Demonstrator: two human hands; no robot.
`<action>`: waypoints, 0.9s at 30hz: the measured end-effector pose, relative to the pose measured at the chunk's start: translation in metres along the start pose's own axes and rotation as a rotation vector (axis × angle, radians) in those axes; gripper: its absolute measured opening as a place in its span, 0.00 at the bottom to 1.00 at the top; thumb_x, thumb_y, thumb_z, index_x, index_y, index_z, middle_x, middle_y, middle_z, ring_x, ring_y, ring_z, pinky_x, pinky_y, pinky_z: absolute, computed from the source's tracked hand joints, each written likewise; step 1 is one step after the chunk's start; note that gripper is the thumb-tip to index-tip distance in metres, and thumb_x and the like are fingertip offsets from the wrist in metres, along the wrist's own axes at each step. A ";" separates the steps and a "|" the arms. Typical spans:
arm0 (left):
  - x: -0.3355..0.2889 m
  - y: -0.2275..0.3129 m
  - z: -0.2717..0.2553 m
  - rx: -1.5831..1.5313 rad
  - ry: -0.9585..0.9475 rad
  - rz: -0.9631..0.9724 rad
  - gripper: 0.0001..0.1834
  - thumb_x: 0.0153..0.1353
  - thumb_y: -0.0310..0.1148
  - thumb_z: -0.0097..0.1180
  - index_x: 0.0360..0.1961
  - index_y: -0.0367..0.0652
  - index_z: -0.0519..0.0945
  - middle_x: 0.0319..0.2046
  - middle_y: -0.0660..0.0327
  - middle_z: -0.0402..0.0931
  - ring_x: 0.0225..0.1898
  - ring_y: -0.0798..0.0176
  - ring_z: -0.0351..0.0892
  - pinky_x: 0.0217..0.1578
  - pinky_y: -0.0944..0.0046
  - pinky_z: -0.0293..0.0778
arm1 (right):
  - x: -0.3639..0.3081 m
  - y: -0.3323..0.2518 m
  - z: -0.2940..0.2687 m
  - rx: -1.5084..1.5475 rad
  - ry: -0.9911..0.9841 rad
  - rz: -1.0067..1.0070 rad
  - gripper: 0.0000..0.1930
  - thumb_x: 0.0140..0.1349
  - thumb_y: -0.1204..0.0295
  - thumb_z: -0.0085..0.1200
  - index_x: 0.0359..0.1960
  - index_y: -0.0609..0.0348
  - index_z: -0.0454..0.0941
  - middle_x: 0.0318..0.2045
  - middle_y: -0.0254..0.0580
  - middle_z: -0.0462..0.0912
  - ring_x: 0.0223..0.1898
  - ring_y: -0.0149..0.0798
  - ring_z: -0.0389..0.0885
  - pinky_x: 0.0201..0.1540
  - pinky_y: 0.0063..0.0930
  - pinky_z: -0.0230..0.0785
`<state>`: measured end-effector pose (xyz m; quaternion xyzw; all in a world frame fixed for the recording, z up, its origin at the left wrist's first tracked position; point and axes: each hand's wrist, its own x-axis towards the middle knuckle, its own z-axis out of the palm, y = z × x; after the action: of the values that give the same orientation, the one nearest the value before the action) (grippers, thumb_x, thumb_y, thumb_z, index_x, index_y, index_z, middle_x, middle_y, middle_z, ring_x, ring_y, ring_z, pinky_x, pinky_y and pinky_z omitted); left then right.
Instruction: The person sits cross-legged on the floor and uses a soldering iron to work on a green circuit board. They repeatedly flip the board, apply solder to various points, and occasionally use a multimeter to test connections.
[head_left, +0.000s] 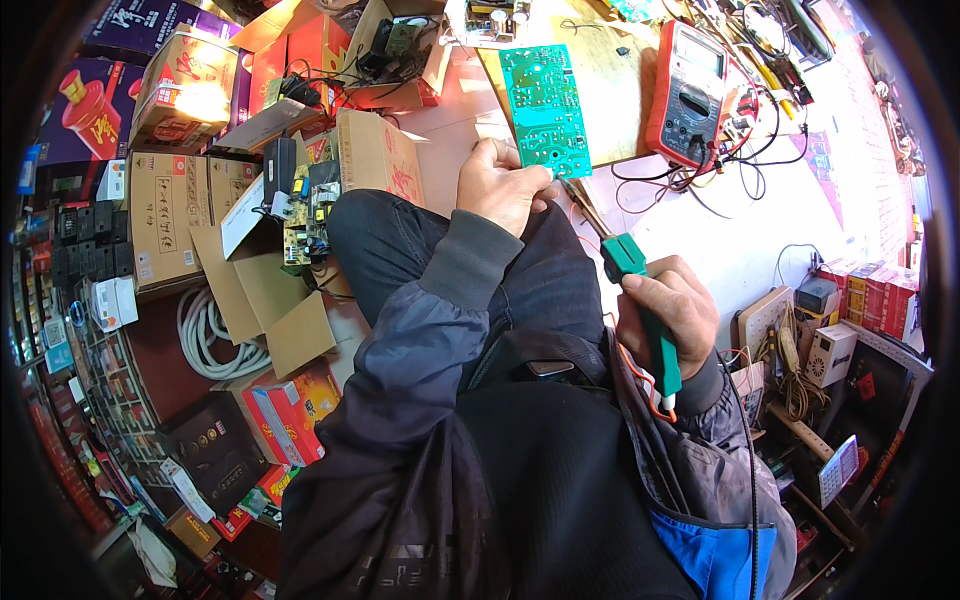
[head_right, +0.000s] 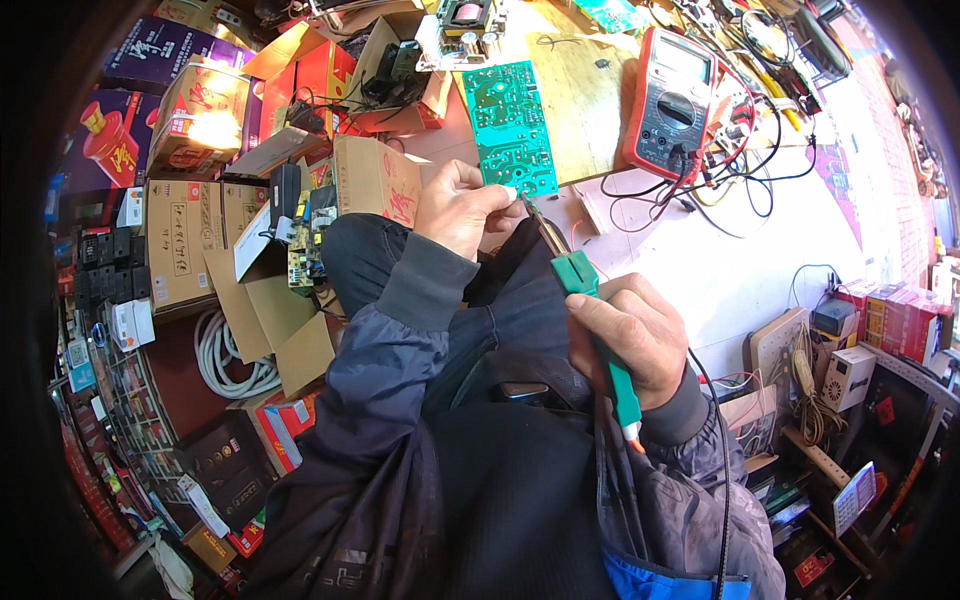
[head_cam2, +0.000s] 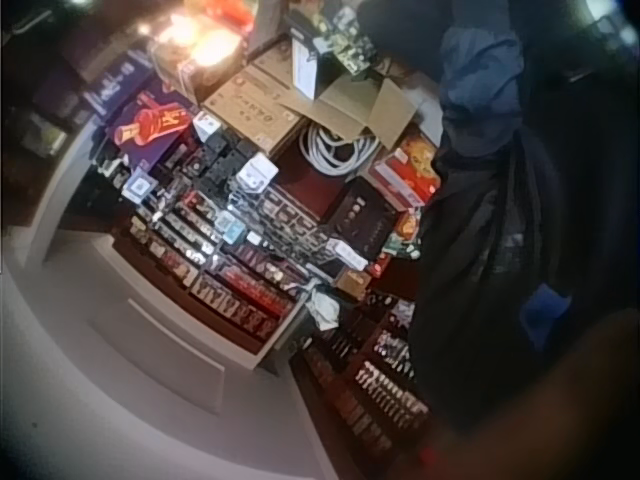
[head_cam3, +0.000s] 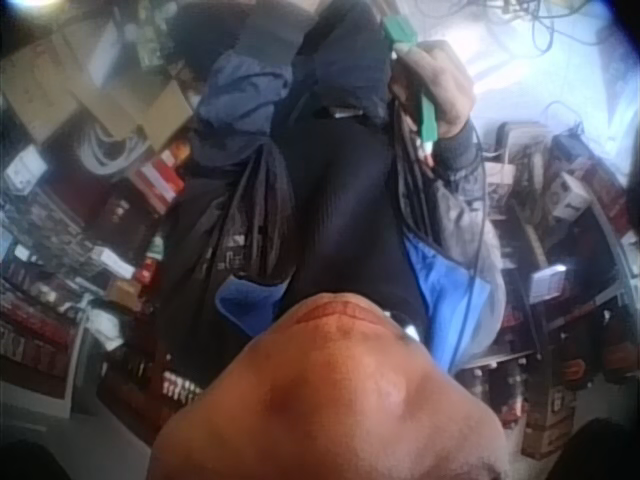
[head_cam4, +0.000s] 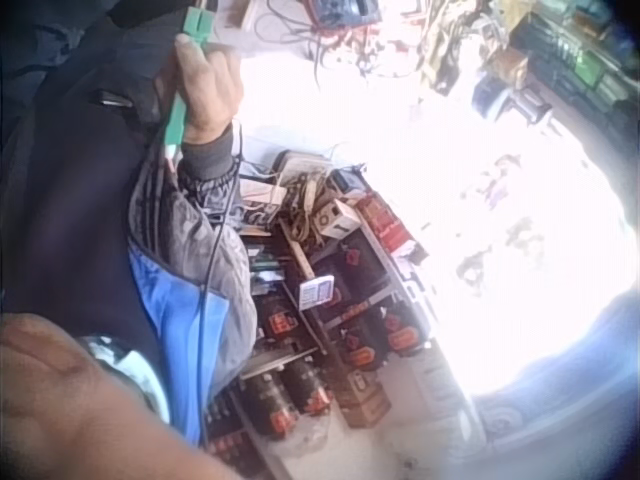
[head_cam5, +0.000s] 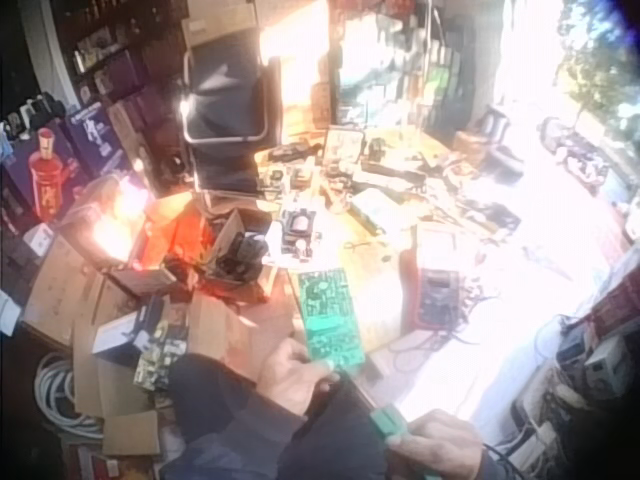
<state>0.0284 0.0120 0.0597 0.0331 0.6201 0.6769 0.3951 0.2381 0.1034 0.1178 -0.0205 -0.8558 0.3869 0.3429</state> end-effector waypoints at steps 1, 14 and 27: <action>0.000 0.000 0.001 0.006 0.023 -0.005 0.15 0.55 0.16 0.62 0.39 0.34 0.69 0.31 0.53 0.82 0.25 0.63 0.85 0.23 0.66 0.79 | 0.000 0.000 -0.001 0.001 -0.003 -0.001 0.24 0.44 0.91 0.66 0.46 0.64 0.82 0.23 0.39 0.74 0.27 0.43 0.77 0.31 0.34 0.70; 0.000 -0.001 -0.002 -0.004 -0.020 0.041 0.14 0.58 0.20 0.65 0.39 0.38 0.70 0.31 0.55 0.82 0.25 0.65 0.83 0.23 0.68 0.74 | -0.001 0.000 -0.005 0.005 0.016 0.003 0.24 0.45 0.90 0.66 0.47 0.65 0.82 0.23 0.40 0.76 0.27 0.44 0.77 0.31 0.35 0.70; -0.002 0.002 -0.002 -0.010 -0.006 0.018 0.13 0.60 0.22 0.64 0.40 0.39 0.71 0.33 0.55 0.83 0.27 0.66 0.84 0.25 0.69 0.74 | 0.000 -0.001 -0.006 0.015 0.037 -0.002 0.24 0.45 0.90 0.65 0.48 0.65 0.82 0.23 0.39 0.76 0.27 0.44 0.78 0.31 0.34 0.70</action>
<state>0.0280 0.0096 0.0620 0.0389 0.6151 0.6835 0.3911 0.2424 0.1061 0.1214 -0.0241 -0.8464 0.3924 0.3592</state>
